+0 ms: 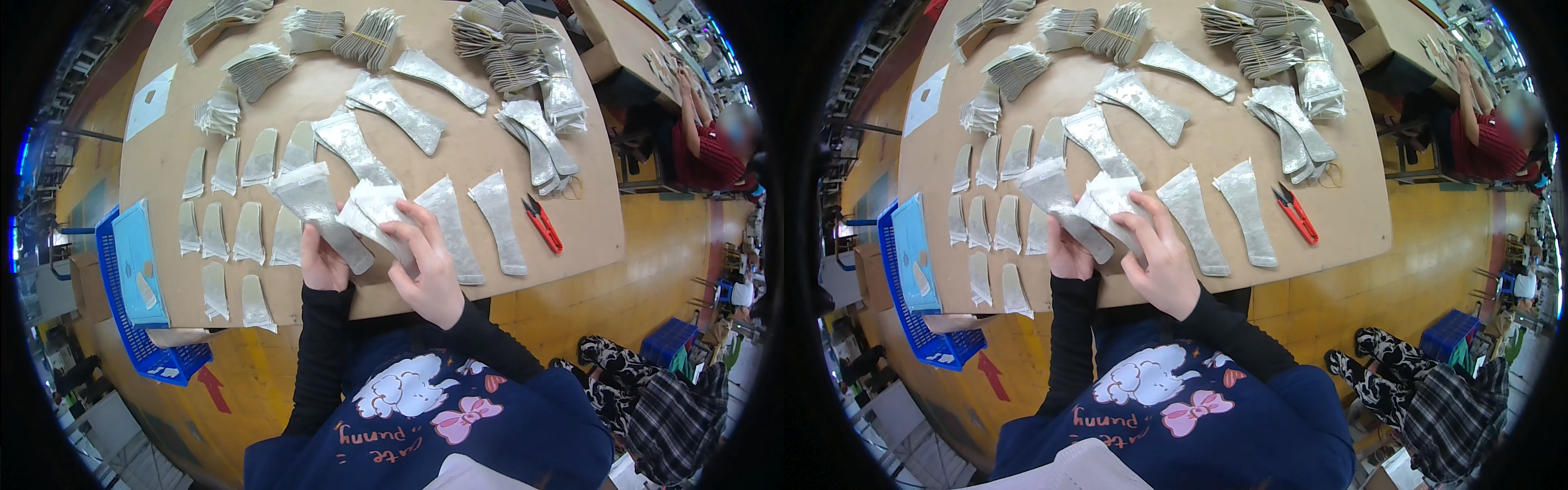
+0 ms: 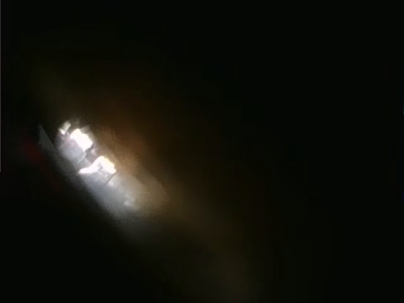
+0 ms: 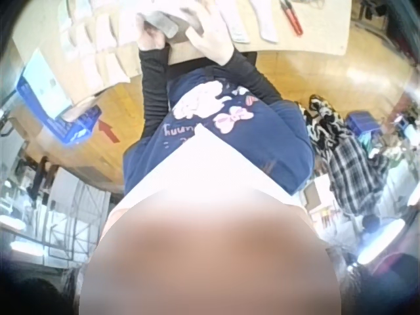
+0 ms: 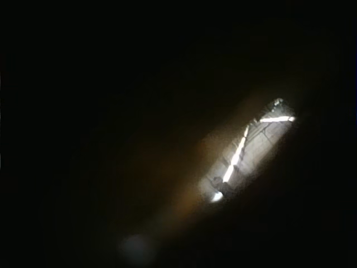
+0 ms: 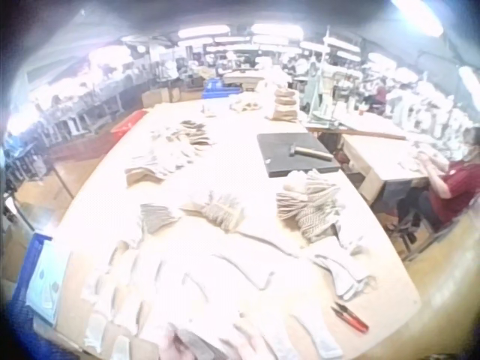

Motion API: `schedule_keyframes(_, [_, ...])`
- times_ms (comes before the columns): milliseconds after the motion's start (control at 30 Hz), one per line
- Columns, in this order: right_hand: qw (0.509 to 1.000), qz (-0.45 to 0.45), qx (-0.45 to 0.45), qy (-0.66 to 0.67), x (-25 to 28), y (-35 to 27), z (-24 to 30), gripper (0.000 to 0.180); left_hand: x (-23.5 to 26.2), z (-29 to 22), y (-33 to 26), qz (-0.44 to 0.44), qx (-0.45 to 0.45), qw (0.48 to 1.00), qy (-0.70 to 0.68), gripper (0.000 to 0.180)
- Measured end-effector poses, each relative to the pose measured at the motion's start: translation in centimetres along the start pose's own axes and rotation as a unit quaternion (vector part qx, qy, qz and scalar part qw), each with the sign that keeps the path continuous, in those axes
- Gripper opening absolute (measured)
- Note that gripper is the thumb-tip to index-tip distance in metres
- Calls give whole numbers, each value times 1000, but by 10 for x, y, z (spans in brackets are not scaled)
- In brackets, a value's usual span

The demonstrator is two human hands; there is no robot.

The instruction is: The person sorts and stacks small transparent pouches on a table, arranging them into neat piles. They occasionally use a red utility knife to cut rubber bands and separate bundles of pouches.

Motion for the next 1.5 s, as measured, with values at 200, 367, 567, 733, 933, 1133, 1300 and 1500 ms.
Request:
schedule_keyframes(200, [978, 180, -18, -101, 13, -17, -4, 37, 0, -10, 11, 49, 11, 975, -215, 45])
schedule_keyframes(367, [974, 196, 74, -89, 34, -27, -17, 35, 2, -12, 15, 93, 6, 960, -264, 44])
schedule_keyframes(567, [926, -196, -145, -289, 91, -31, -45, 53, 8, -2, 10, 47, 20, 986, -162, 47])
schedule_keyframes(733, [953, -192, -211, -99, 99, -29, -51, 58, 5, 3, 4, 41, 31, 997, -49, 43])
schedule_keyframes(933, [965, -108, -124, 205, 32, -5, -6, 61, -3, 9, 0, 152, 38, 986, 60, 54])
schedule_keyframes(1133, [998, 28, -24, 48, -25, 13, 6, 73, -1, 7, -7, 142, 99, 981, 89, 53])
schedule_keyframes(1300, [995, -32, -53, 76, 21, 1, -2, 57, -1, 7, -6, 93, 53, 994, 32, 55])
schedule_keyframes(1500, [995, 20, -87, -41, 42, -13, 0, 66, -11, -3, 1, 200, 67, 946, -248, 60])
Point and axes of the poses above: each hand's wrist, its own y-axis towards the middle knuckle, its own x-axis out of the back of the hand, z = x × y, the point moved 2 cm from there along y, towards the middle knuckle, and after that the axes turned 5 degrees about y, right-handed, at the moved point
